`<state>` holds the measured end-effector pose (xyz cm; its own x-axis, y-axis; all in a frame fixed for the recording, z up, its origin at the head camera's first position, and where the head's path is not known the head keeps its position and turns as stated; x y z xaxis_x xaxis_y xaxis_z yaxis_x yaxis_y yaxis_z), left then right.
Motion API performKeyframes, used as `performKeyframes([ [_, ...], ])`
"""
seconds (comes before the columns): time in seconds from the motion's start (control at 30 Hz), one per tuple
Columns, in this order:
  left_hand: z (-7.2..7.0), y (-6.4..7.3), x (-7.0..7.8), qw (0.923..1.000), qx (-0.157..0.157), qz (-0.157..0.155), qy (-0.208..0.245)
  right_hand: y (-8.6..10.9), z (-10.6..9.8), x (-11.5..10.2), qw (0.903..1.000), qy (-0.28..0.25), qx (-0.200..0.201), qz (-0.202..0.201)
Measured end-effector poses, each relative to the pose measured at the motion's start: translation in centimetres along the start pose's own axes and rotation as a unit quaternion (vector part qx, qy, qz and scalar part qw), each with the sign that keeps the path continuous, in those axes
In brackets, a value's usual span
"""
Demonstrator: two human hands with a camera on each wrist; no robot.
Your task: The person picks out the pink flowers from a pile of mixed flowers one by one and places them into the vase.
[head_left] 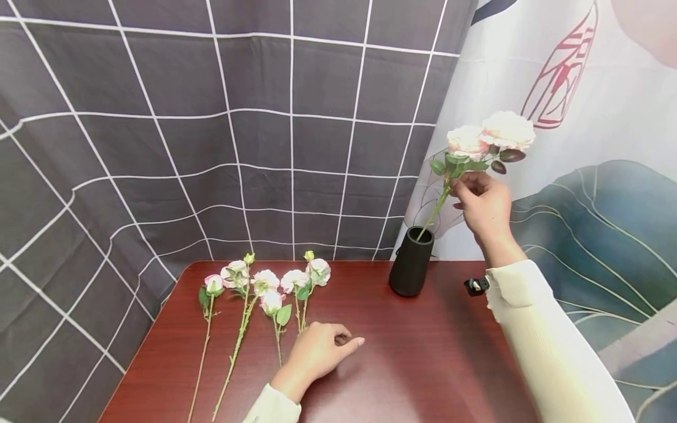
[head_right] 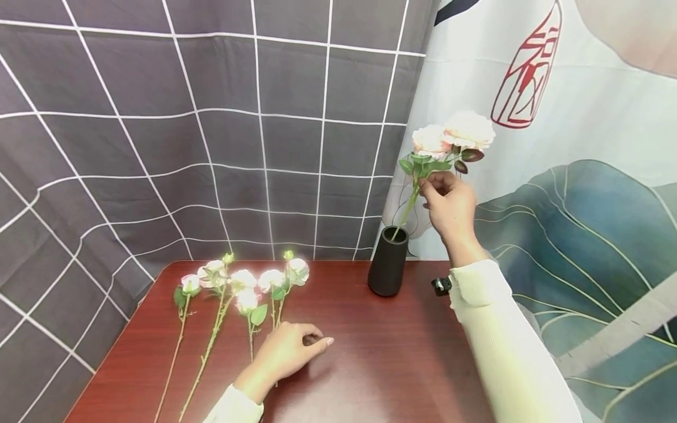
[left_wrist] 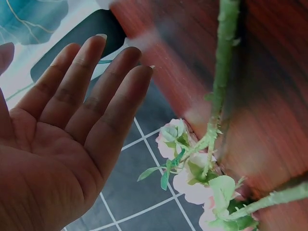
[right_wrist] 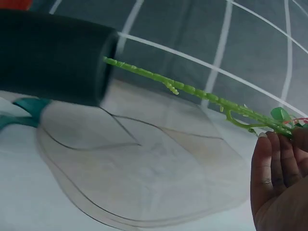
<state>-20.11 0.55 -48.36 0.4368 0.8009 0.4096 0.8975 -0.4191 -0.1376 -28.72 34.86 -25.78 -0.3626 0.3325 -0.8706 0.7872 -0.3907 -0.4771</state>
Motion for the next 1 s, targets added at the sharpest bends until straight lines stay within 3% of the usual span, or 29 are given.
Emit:
performKeyframes([
  [0.27, 0.1, 0.8, -0.2, 0.9997, -0.003, -0.004, 0.024, 1.6, 1.2, 4.4, 0.9988, 0.017, -0.021, 0.042],
  [0.6, 0.2, 1.5, -0.6, 0.9998, -0.010, -0.011, 0.015, 3.1, 1.7, 8.3, 0.9940, 0.105, -0.016, 0.028],
  [0.8, 0.3, 1.3, -1.0, 0.9998, -0.004, -0.020, 0.002, 3.4, 1.6, 10.5, 0.9941, 0.091, -0.016, 0.056],
  [1.0, -0.6, 1.3, -1.9, 0.9989, 0.016, -0.040, -0.019, 3.9, 1.9, 11.8, 0.9937, 0.081, -0.021, 0.075],
])
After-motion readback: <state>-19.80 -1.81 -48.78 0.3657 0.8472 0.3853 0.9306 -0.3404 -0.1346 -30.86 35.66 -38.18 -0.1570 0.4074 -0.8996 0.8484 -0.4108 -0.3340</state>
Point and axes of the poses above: each hand's wrist, its own y-axis away from the middle knuckle, its own z-axis out of the palm, x = y × z, the point moved 5 cm from there along -y, towards the middle knuckle, and after that the axes turned 14 degrees about -y, right-handed, at the moved point
